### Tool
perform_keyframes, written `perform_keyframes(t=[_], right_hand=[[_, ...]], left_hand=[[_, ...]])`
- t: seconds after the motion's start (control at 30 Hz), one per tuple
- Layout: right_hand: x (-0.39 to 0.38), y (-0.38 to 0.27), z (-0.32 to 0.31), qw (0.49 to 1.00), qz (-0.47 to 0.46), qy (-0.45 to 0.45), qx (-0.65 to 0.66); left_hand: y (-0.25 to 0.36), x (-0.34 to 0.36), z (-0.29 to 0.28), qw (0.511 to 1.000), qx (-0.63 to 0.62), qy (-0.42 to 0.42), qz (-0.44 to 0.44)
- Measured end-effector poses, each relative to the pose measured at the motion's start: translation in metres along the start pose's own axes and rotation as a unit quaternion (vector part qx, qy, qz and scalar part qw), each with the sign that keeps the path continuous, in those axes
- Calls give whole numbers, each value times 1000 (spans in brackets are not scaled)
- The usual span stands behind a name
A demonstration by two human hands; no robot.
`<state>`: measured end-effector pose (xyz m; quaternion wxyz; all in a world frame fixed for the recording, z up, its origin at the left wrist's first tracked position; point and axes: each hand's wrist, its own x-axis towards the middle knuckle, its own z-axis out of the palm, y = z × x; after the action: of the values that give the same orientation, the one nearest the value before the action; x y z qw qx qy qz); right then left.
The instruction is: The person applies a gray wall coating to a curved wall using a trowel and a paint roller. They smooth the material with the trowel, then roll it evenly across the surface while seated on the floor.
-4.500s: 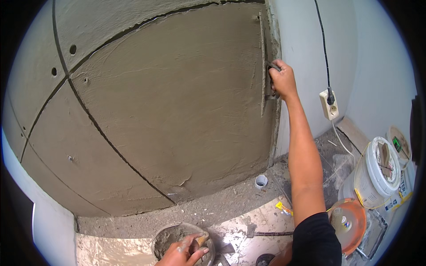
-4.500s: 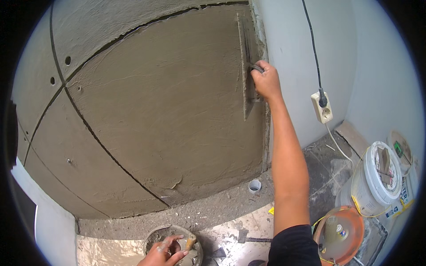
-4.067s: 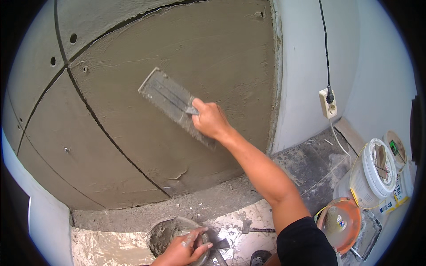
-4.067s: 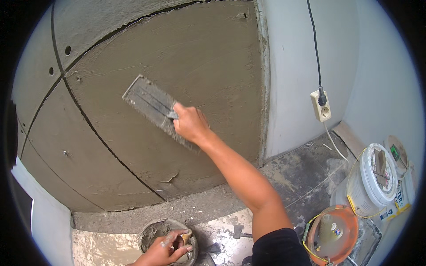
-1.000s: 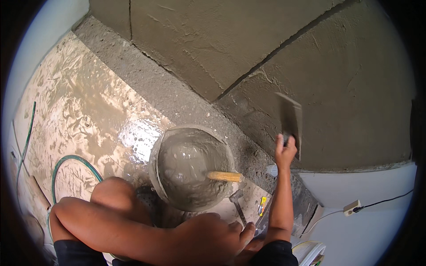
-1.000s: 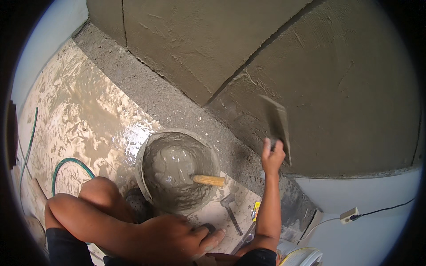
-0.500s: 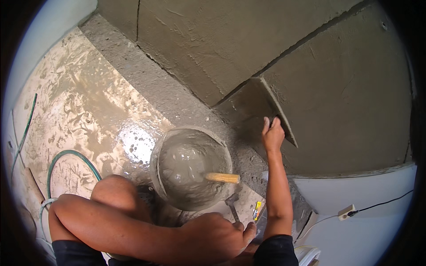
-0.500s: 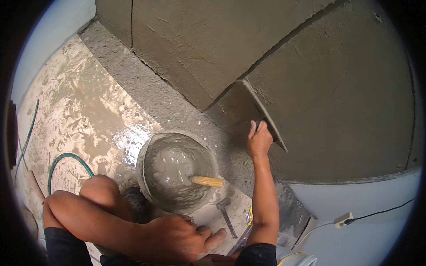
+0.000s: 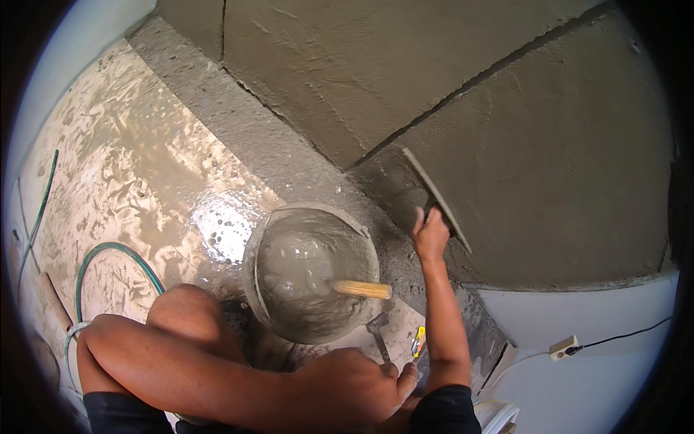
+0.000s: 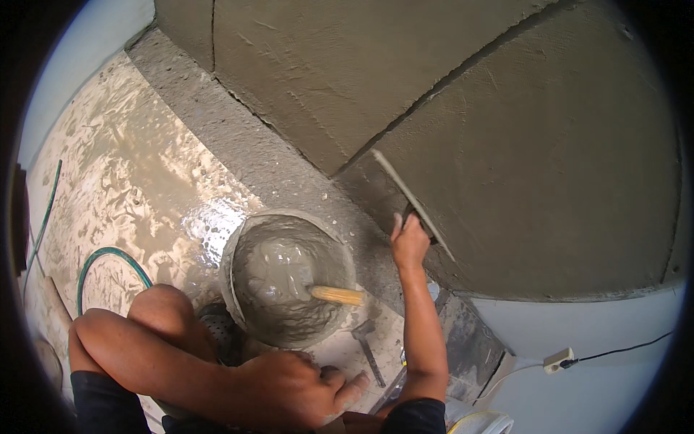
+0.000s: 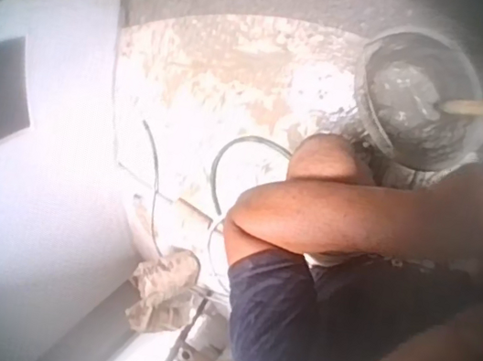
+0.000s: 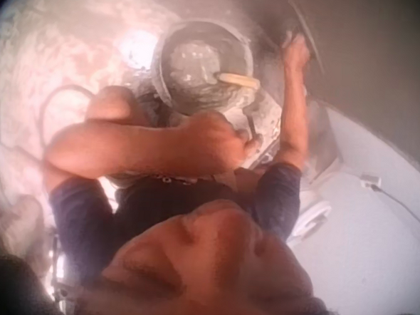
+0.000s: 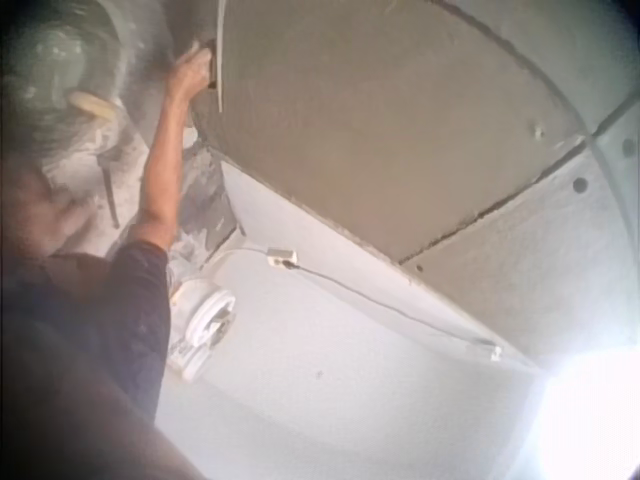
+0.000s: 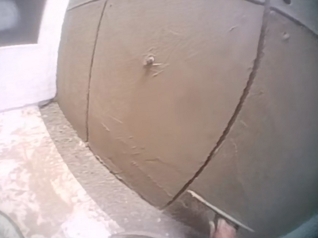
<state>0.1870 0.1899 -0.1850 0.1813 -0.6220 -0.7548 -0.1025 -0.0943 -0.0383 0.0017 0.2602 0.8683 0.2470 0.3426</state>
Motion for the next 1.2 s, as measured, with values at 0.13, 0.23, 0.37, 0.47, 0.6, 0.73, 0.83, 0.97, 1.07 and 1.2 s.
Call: perform_keyframes(t=[0.13, 0.23, 0.37, 0.47, 0.6, 0.73, 0.83, 0.97, 1.07, 1.2], right_hand=[[-2, 10, 47, 998, 4, -68, 8], [13, 9, 48, 999, -3, -36, 19], [36, -4, 3, 996, 16, 47, 74], [63, -18, -45, 985, -5, 114, 125], [97, -30, -95, 954, 17, 190, 230], [105, -16, -134, 890, 100, 244, 373], [87, 14, -150, 809, 157, 272, 498], [57, 79, -151, 742, 199, 323, 553], [28, 132, -146, 679, 229, 372, 590], [-6, 164, -132, 616, 277, 436, 596]], left_hand=[[9, 5, -9, 1000, -13, 3, -16], [10, 5, -10, 999, -27, -13, -29], [7, 8, -2, 990, -32, -131, -48], [4, 13, 1, 973, 4, -228, -23], [-6, 11, 17, 981, 0, -194, -12], [-6, 22, 6, 959, -23, -278, -47], [-6, 27, -6, 941, -42, -323, -89], [-4, 32, -18, 921, -55, -355, -149], [-1, 34, -18, 919, -26, -353, -175], [6, 31, -16, 924, 8, -337, -177]])
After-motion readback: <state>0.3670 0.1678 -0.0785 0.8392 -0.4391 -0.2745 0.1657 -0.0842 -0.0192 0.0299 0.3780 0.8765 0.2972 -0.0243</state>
